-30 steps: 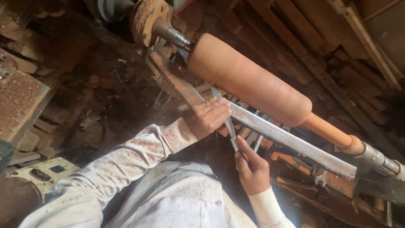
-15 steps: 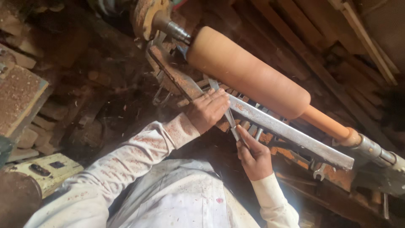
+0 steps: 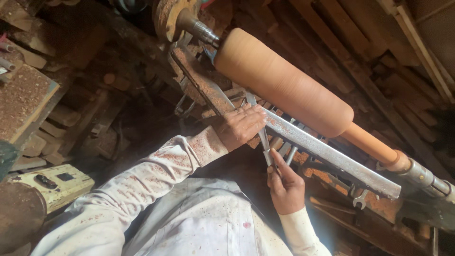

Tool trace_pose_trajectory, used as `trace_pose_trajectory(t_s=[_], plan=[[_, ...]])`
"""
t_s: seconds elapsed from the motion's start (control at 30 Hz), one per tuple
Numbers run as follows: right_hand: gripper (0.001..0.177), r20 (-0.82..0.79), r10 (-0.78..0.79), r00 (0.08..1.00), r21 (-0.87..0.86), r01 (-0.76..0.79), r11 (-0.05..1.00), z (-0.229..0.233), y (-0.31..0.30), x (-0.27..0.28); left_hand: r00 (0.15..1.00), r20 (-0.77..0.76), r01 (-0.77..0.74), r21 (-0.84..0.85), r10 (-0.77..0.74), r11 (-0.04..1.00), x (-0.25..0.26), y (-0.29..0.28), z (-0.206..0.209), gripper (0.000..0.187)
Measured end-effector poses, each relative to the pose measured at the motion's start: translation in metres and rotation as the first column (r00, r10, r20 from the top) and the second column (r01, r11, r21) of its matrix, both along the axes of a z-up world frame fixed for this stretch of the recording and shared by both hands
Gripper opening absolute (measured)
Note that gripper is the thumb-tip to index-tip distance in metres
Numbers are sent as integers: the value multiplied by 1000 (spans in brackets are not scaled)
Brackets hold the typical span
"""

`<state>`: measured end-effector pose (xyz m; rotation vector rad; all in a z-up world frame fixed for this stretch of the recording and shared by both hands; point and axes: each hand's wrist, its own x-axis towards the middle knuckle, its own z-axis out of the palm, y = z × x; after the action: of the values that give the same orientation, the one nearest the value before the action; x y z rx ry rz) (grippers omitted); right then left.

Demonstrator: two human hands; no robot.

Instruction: The person uses a chisel to shape a cylindrical wooden piece mounted on a lathe. They hold the tool against the spinning wood, removing shavings and smoothing the surface. The person switches to a different chisel later in the clip to continue shaping.

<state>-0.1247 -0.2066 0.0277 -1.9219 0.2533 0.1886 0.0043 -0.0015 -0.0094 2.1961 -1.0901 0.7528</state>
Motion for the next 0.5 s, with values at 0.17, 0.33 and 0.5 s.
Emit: trace_pose_trajectory(t_s=[0.17,0.33,0.5], plan=[[48,10,33,999,-20,-33,999,1,-2,8,999,36,-33,75,30,997,2,6,5,22],[49,-34,31,999,-51,-33,998,1,1,11,997,55,-61,119,55,991,1,12,11,23],[50,-8,71,997,-35,-72,997,3,1,17,996,55,-79,163,71,984,0,16,15,23]])
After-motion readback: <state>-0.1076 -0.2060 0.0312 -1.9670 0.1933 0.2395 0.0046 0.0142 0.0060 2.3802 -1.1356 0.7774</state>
